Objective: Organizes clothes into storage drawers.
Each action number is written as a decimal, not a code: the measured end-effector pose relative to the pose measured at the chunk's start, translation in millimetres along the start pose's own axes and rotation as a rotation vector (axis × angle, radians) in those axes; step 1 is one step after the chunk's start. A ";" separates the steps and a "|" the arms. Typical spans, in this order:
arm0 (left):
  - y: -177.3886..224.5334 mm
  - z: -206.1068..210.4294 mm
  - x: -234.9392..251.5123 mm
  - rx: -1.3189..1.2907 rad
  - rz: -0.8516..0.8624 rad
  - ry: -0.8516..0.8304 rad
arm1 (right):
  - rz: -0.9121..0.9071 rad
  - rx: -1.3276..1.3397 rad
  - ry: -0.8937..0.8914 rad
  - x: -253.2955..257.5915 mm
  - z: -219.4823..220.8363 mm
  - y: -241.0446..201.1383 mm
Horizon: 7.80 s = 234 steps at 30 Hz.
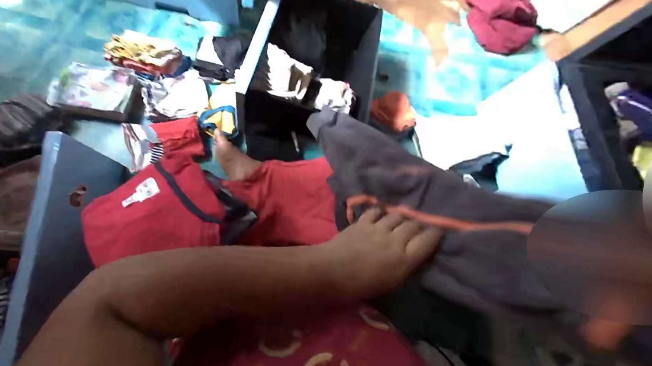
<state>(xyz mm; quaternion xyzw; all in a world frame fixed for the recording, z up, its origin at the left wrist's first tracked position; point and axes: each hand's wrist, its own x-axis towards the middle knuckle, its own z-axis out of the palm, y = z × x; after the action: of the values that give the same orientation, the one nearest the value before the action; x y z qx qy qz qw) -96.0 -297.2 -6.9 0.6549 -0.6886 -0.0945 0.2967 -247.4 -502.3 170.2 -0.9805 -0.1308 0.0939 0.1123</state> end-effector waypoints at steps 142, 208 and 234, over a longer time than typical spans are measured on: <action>-433.7 -132.8 92.9 0.245 -1.388 -0.057 | 0.617 0.333 0.061 598.7 151.0 377.5; -100.7 -214.1 -101.1 -0.910 -0.956 0.822 | 0.095 1.997 -0.114 363.7 162.9 46.3; -248.4 -92.2 -107.1 -1.319 -1.030 0.906 | 0.739 1.312 1.035 439.0 99.1 315.0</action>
<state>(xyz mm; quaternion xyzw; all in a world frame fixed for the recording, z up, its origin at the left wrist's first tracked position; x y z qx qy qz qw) 159.6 -201.6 -92.0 0.5527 0.0575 -0.3203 0.7672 221.9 -657.3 -69.7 -0.6192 0.3377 -0.2720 0.6546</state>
